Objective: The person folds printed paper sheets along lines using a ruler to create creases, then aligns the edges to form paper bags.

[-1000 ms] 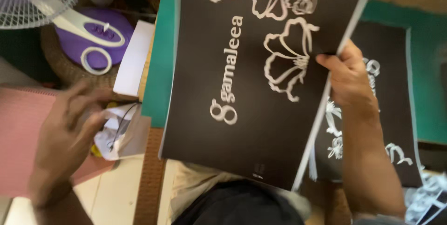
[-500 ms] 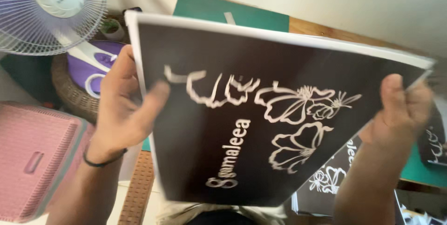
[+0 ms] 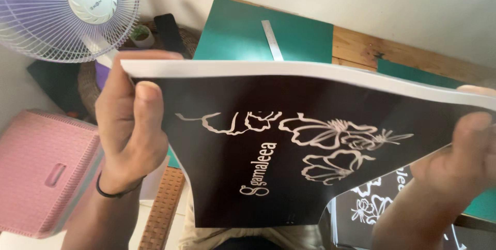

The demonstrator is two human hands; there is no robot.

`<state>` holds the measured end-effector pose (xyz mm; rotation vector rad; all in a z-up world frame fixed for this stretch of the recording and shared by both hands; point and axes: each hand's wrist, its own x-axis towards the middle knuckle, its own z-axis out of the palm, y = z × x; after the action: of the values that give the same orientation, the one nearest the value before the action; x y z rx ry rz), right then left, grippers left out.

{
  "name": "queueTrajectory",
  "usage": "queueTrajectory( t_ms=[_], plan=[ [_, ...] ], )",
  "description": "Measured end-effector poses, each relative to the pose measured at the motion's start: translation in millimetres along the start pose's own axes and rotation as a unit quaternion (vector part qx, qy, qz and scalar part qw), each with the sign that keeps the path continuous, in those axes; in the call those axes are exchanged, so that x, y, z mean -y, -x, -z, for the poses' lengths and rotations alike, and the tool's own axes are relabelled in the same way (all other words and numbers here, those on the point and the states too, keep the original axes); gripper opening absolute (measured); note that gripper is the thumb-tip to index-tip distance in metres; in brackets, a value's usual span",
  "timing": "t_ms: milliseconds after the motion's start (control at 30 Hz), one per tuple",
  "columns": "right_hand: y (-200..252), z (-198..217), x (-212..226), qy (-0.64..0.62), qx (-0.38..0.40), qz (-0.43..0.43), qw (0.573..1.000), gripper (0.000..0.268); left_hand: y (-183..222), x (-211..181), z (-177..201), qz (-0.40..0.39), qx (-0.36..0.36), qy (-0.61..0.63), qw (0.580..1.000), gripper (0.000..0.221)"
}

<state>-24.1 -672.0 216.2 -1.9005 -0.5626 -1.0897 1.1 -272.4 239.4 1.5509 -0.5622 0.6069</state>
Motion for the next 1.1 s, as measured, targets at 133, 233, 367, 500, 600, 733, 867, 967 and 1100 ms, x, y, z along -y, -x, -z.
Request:
queueTrajectory(
  t_ms=[133, 233, 367, 500, 600, 733, 867, 967, 1100],
  plan=[
    [2, -2, 2, 0.036, -0.044, 0.024, 0.998, 0.02, -7, -8, -4, 0.046, -0.044, -0.036, 0.997, 0.026],
    [3, -5, 4, 0.084, -0.068, 0.062, 0.992, 0.02, -8, -14, 1, 0.019, -0.054, -0.08, 0.995, 0.027],
    [8, -11, 10, 0.09, -0.082, 0.074, 0.99, 0.02, -7, -5, 6, -0.03, -0.091, -0.106, 0.99, 0.034],
    [10, -14, 14, 0.101, -0.095, 0.086, 0.987, 0.019, -4, 0, 18, -0.029, -0.124, -0.113, 0.985, 0.044],
    [9, -18, 14, 0.108, -0.099, 0.093, 0.985, 0.019, 1, 8, 24, -0.051, -0.144, -0.122, 0.981, 0.047],
    [5, -21, 14, 0.118, -0.099, 0.099, 0.983, 0.019, 9, 21, 32, -0.052, -0.156, -0.14, 0.976, 0.052],
    [1, -22, 15, 0.123, -0.096, 0.1, 0.983, 0.018, 19, 19, 33, -0.046, -0.119, -0.12, 0.985, 0.046],
    [-1, -23, 14, 0.126, -0.091, 0.1, 0.983, 0.018, 19, 13, 36, -0.055, -0.079, -0.093, 0.991, 0.049],
    [2, -26, 14, 0.132, -0.086, 0.095, 0.983, 0.018, 19, 14, 33, -0.057, -0.077, -0.076, 0.992, 0.043]
  ],
)
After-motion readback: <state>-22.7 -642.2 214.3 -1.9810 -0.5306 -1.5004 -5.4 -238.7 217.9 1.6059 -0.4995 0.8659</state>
